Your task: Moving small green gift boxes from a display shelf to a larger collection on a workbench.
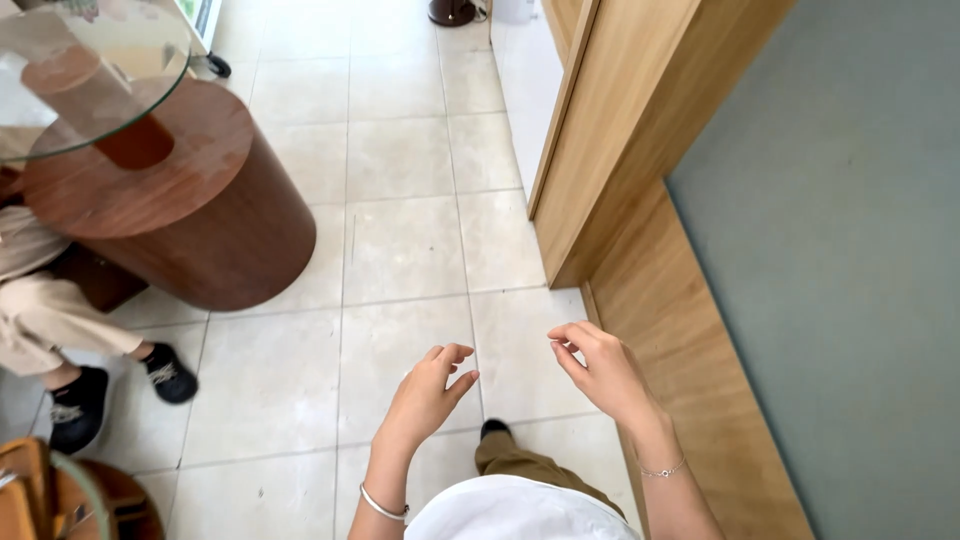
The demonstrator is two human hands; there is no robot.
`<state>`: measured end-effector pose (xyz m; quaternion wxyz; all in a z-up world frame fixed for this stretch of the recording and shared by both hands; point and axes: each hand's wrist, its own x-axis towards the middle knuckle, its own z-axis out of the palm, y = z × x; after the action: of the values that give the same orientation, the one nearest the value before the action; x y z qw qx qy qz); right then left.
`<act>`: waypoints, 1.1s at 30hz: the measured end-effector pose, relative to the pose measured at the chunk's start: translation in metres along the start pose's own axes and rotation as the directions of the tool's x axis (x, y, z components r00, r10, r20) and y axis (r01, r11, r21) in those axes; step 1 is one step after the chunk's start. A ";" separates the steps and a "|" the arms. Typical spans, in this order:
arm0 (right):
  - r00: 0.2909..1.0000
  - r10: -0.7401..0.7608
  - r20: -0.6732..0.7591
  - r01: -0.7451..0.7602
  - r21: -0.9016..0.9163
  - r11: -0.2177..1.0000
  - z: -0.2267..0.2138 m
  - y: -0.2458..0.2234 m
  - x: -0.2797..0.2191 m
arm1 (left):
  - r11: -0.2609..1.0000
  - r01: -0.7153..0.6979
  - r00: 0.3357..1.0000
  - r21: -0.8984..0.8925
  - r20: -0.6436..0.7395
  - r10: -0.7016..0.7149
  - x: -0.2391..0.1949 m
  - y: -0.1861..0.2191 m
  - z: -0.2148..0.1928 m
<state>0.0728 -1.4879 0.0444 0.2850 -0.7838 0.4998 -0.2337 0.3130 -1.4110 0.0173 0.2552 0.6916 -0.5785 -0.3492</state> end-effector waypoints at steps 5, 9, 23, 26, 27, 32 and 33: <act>0.997 -0.079 -0.003 0.079 -0.017 0.997 -0.021 0.038 0.097 | 1.000 -0.013 0.999 -0.017 -0.032 0.012 0.100 0.022 -0.010; 0.989 0.130 0.062 -0.128 -0.048 0.991 -0.039 0.030 0.159 | 0.997 -0.006 1.000 -0.073 -0.018 0.005 0.160 0.027 -0.019; 0.999 0.002 -0.042 -0.004 -0.060 0.998 -0.008 0.060 0.415 | 0.992 -0.125 0.992 -0.024 -0.015 0.125 0.420 -0.002 -0.123; 0.997 0.031 -0.074 -0.034 -0.047 0.998 -0.010 0.047 0.492 | 0.982 -0.189 0.981 -0.028 -0.036 0.188 0.489 0.002 -0.167; 0.996 0.061 -0.064 -0.064 -0.040 0.997 -0.007 0.044 0.513 | 0.977 -0.210 0.977 -0.046 -0.035 0.209 0.507 0.000 -0.179; 0.997 0.035 -0.071 -0.036 -0.022 0.999 0.014 0.040 0.610 | 0.977 -0.210 0.978 -0.028 -0.026 0.209 0.594 -0.014 -0.222; 0.997 0.035 -0.065 -0.033 0.024 0.999 0.018 0.040 0.626 | 0.978 -0.200 0.980 -0.049 -0.007 0.200 0.609 -0.015 -0.228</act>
<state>0.3035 -2.0714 0.0556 0.2816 -0.7637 0.5194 -0.2601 0.5531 -2.0157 0.0339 0.3068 0.6236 -0.6361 -0.3353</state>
